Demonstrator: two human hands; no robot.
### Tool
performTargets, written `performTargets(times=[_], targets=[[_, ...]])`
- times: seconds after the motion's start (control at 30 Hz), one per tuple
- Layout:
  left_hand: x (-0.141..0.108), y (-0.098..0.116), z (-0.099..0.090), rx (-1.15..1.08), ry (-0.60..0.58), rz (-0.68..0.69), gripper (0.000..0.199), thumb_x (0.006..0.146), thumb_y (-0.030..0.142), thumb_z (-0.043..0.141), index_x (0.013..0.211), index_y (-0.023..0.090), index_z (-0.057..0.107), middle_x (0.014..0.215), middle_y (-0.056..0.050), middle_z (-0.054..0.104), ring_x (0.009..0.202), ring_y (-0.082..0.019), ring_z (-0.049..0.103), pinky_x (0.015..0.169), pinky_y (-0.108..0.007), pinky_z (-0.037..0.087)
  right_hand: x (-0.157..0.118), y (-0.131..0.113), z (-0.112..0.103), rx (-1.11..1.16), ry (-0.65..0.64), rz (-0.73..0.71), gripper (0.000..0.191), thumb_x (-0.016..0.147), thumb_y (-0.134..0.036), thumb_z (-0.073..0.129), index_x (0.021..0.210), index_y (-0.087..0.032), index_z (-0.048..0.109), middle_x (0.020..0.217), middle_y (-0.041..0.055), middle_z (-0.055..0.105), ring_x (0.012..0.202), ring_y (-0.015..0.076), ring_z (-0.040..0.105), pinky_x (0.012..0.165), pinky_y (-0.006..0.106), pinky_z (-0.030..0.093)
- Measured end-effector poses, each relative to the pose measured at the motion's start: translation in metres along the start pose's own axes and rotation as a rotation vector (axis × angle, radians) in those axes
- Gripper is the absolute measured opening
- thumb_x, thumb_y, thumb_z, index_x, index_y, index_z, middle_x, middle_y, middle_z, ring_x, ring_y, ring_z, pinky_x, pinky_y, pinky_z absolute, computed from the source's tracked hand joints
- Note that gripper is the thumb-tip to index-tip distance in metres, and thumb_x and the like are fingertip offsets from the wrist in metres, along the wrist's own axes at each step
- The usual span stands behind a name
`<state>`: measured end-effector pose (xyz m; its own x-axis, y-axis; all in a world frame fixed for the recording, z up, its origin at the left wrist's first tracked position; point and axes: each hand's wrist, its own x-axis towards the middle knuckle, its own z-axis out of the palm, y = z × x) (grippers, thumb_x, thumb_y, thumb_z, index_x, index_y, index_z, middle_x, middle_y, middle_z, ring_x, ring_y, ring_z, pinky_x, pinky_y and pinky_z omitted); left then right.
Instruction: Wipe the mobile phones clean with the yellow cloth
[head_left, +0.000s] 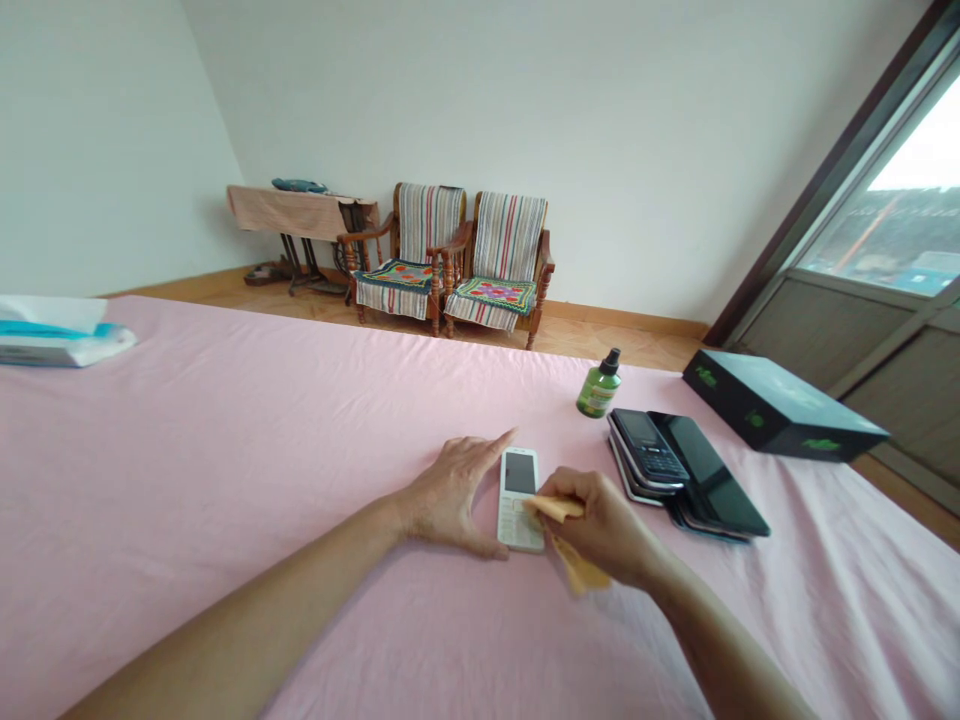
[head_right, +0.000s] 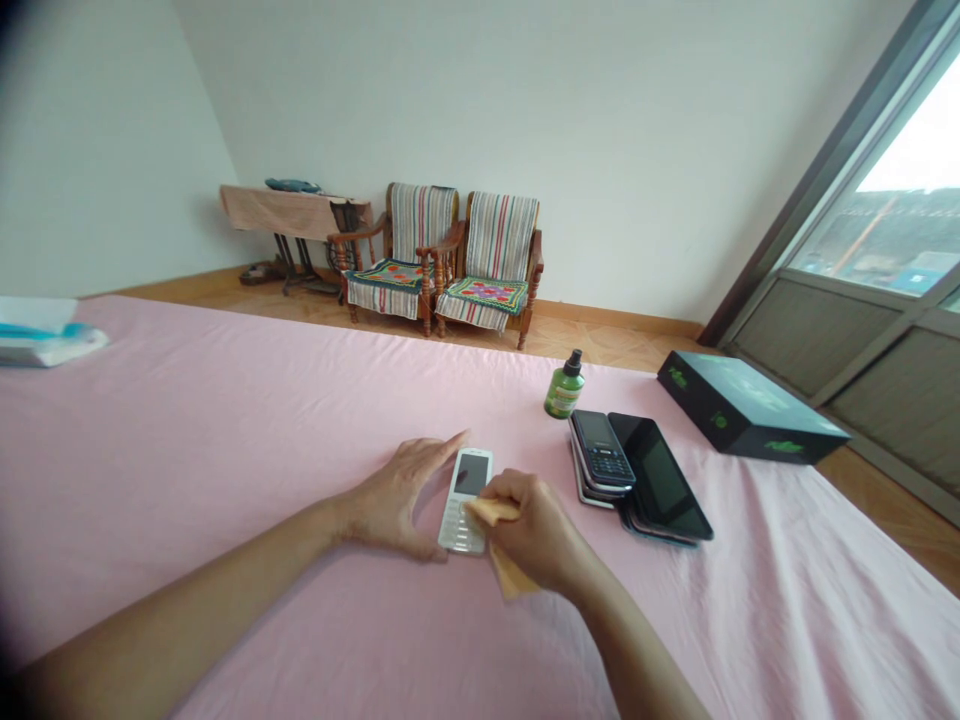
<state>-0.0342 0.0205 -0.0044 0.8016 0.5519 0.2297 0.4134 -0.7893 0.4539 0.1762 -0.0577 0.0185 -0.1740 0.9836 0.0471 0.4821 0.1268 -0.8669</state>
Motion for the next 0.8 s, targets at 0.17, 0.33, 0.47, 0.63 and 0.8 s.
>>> performTargets(times=[0.17, 0.33, 0.47, 0.63, 0.8], targets=[[-0.002, 0.0, -0.001, -0.015, -0.009, 0.02, 0.127, 0.056, 0.058, 0.081, 0.15, 0.026, 0.001, 0.153, -0.014, 0.027, 0.135, -0.038, 0.03, 0.11, -0.051, 0.02, 0.007, 0.006, -0.002, 0.151, 0.193, 0.149, 0.026, 0.074, -0.041, 0.062, 0.064, -0.017, 0.059, 0.053, -0.0045, 0.049, 0.047, 0.0098, 0.042, 0.045, 0.022, 0.03], [-0.003, 0.002, 0.001, -0.013, -0.001, -0.001, 0.126, 0.058, 0.064, 0.078, 0.151, 0.024, 0.002, 0.15, -0.016, 0.031, 0.133, -0.038, 0.032, 0.109, -0.053, 0.022, 0.007, 0.005, 0.009, 0.237, 0.186, 0.167, 0.023, 0.071, -0.037, 0.064, 0.067, -0.015, 0.064, 0.054, -0.003, 0.053, 0.049, 0.0103, 0.044, 0.046, 0.022, 0.031], [-0.002, 0.002, 0.002, -0.015, 0.003, -0.005, 0.127, 0.057, 0.063, 0.078, 0.151, 0.023, 0.002, 0.147, -0.016, 0.035, 0.131, -0.037, 0.035, 0.108, -0.052, 0.024, 0.007, 0.004, 0.014, 0.321, 0.209, 0.178, 0.022, 0.068, -0.035, 0.068, 0.067, -0.014, 0.064, 0.055, -0.003, 0.053, 0.051, 0.0107, 0.045, 0.048, 0.022, 0.031], [-0.002, 0.004, 0.001, -0.045, -0.007, 0.027, 0.131, 0.055, 0.061, 0.081, 0.151, 0.023, 0.0, 0.147, -0.016, 0.035, 0.13, -0.037, 0.036, 0.108, -0.051, 0.024, 0.007, 0.001, 0.01, 0.476, 0.221, 0.191, 0.023, 0.068, -0.037, 0.069, 0.07, -0.014, 0.064, 0.059, -0.0017, 0.057, 0.052, 0.0115, 0.05, 0.05, 0.022, 0.037], [-0.002, 0.007, 0.002, -0.095, -0.039, 0.106, 0.132, 0.054, 0.06, 0.082, 0.151, 0.025, -0.002, 0.149, -0.013, 0.035, 0.13, -0.037, 0.037, 0.109, -0.05, 0.024, 0.004, -0.003, 0.011, 0.685, 0.192, 0.174, 0.027, 0.068, -0.039, 0.073, 0.079, -0.015, 0.066, 0.075, 0.0014, 0.063, 0.064, 0.0134, 0.057, 0.068, 0.028, 0.049]])
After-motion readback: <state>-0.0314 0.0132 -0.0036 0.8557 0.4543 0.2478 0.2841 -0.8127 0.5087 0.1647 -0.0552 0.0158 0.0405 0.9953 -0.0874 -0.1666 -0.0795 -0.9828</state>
